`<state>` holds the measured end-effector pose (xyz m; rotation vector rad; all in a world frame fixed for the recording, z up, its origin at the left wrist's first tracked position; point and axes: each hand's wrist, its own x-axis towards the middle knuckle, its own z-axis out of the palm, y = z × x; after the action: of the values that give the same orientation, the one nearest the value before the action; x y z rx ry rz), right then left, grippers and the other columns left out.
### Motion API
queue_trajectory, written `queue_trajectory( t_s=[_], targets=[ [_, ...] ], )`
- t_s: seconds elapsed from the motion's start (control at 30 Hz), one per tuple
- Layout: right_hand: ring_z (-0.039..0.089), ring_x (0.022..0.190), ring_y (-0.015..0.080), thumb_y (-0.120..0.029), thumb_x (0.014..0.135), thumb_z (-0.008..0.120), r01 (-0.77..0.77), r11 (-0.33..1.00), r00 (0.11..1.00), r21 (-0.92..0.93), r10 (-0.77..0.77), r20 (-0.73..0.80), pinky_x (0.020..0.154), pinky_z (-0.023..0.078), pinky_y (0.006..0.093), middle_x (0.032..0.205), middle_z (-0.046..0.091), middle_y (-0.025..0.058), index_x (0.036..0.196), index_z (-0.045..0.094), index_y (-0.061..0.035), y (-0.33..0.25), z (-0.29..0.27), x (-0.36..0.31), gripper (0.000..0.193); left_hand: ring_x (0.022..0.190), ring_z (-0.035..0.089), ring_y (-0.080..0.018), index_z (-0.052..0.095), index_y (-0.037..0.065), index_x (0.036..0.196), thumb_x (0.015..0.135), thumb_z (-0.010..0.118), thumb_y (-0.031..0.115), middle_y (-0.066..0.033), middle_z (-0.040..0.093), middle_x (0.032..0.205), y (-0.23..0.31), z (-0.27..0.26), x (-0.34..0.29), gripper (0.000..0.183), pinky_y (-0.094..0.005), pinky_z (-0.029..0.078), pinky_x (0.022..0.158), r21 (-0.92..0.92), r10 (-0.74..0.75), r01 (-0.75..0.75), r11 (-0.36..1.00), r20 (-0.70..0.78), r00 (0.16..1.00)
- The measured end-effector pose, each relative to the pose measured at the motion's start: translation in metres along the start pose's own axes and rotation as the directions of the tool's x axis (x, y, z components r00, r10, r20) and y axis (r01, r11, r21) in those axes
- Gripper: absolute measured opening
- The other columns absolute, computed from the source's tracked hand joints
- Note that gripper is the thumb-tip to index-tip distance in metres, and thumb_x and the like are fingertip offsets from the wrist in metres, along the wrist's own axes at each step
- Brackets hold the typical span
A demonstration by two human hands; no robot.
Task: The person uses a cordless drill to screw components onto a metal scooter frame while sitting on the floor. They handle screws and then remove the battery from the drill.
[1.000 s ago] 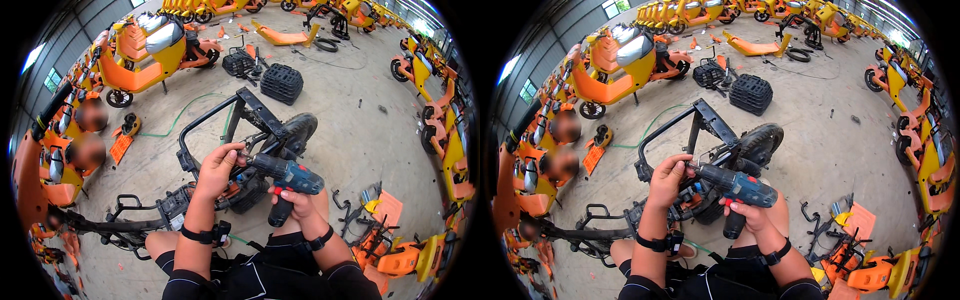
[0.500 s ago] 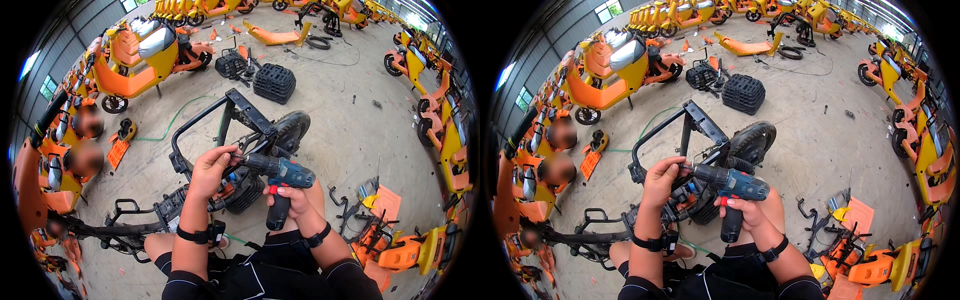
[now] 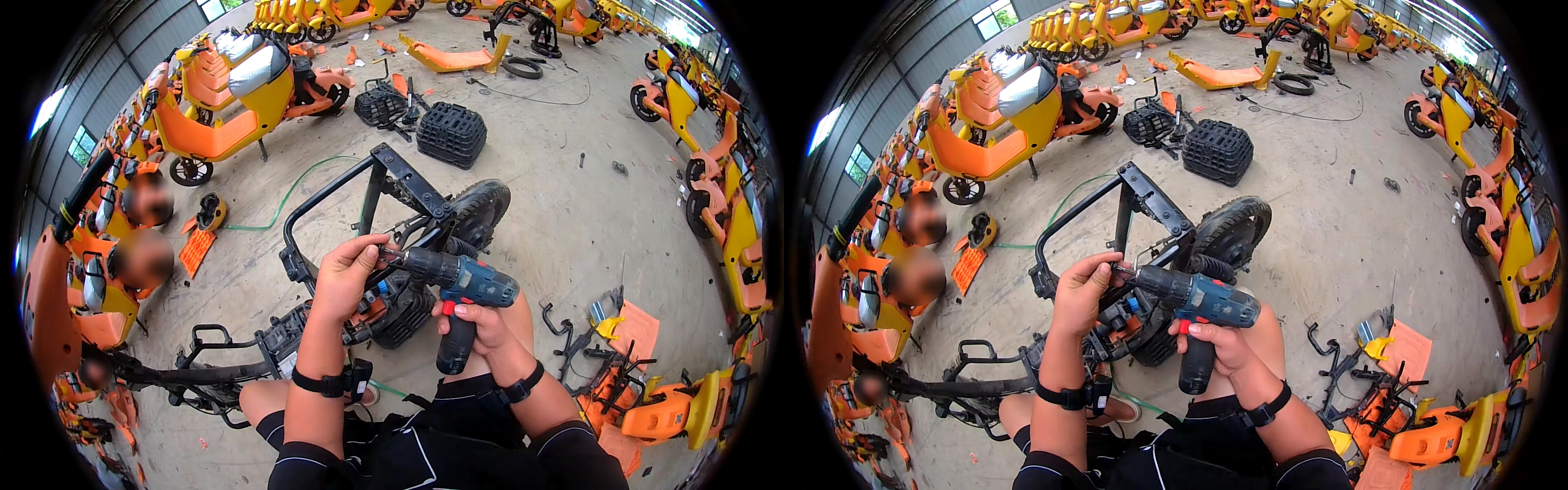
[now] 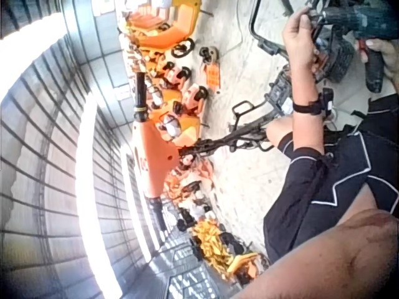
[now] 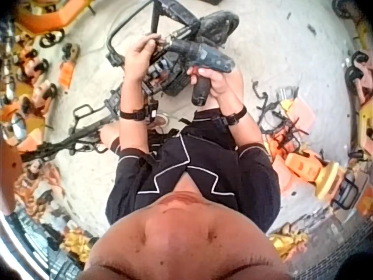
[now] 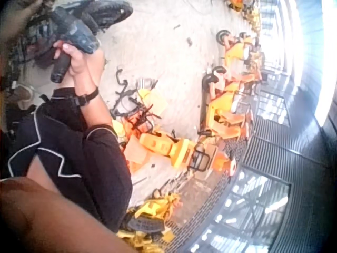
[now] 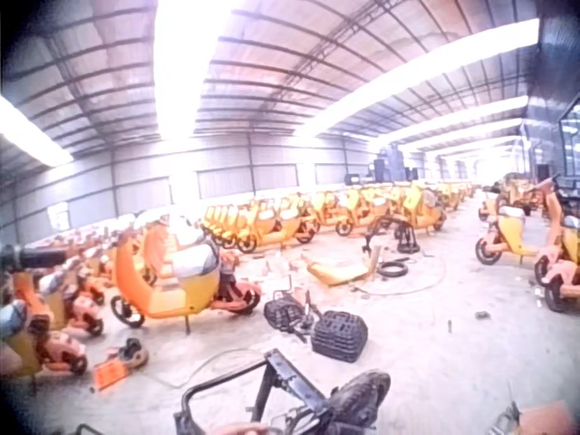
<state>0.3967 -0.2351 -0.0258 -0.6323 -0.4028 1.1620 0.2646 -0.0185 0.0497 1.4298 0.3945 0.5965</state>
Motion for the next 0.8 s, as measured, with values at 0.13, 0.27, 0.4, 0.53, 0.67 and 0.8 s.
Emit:
queue_trajectory(
  t_s=[0.13,0.27,0.4,0.53,0.67,0.8],
  targets=[
    [0.07,0.081,0.0209,-0.017,0.089,0.07,0.031,0.998,0.999,-0.059,-0.032,-0.016,0.077,0.058,0.0339,0.104,0.071,0.0164,0.123,0.063,0.0018,-0.004,0.006,-0.003,0.04,0.097,0.07,-0.016,0.07,-0.002,0.123,0.104,0.061,0.013,-0.0106,0.075,0.11,0.0,-0.001,0.0,0.026,-0.0298,0.055,0.088,-0.008,-0.033,0.033,0.999,-0.005,0.999],
    [0.07,0.079,0.0214,-0.018,0.088,0.07,0.009,0.999,1.0,-0.045,-0.009,-0.008,0.075,0.058,0.0342,0.104,0.071,0.0167,0.124,0.062,0.002,-0.008,0.006,-0.004,0.042,0.097,0.069,-0.0156,0.07,-0.001,0.123,0.104,0.062,0.013,-0.0105,0.075,0.11,-0.001,-0.001,-0.001,0.025,-0.0297,0.055,0.088,0.028,-0.017,0.016,0.999,0.009,1.0],
    [0.07,0.076,0.0226,-0.02,0.087,0.07,-0.073,0.997,0.997,0.022,0.073,0.014,0.074,0.058,0.0346,0.102,0.072,0.0181,0.123,0.062,0.003,-0.008,0.002,-0.003,0.044,0.099,0.068,-0.0153,0.071,0.0,0.122,0.103,0.062,0.011,-0.0097,0.075,0.111,0.0,0.0,-0.004,0.024,-0.0289,0.055,0.089,0.032,0.039,-0.039,0.999,0.008,0.999],
    [0.07,0.074,0.0234,-0.023,0.087,0.07,-0.095,0.993,0.995,0.063,0.094,0.029,0.072,0.058,0.0348,0.1,0.072,0.0198,0.121,0.062,0.0036,-0.008,0.002,-0.004,0.044,0.102,0.068,-0.0154,0.072,0.0,0.121,0.103,0.062,0.01,-0.0095,0.075,0.113,-0.002,-0.002,-0.005,0.023,-0.0292,0.055,0.089,0.036,0.07,-0.071,0.997,0.033,0.997],
    [0.068,0.076,0.0246,-0.025,0.087,0.069,-0.13,0.988,0.99,0.086,0.125,0.059,0.074,0.058,0.0381,0.101,0.07,0.021,0.123,0.06,0.0036,-0.007,-0.003,-0.005,0.047,0.104,0.069,-0.0155,0.072,0.001,0.12,0.103,0.062,0.009,-0.0102,0.075,0.113,-0.003,0.0,-0.007,0.022,-0.0294,0.055,0.089,0.074,0.112,-0.114,0.991,0.025,0.993],
    [0.068,0.077,0.025,-0.026,0.087,0.068,-0.104,0.994,0.994,0.025,0.102,0.047,0.075,0.057,0.0399,0.102,0.07,0.0215,0.124,0.06,0.0035,-0.007,-0.003,-0.004,0.048,0.102,0.069,-0.0157,0.072,0.001,0.12,0.102,0.062,0.008,-0.0097,0.074,0.113,-0.002,0.001,-0.006,0.022,-0.0292,0.055,0.089,0.072,0.116,-0.117,0.99,0.025,0.993]
  ],
)
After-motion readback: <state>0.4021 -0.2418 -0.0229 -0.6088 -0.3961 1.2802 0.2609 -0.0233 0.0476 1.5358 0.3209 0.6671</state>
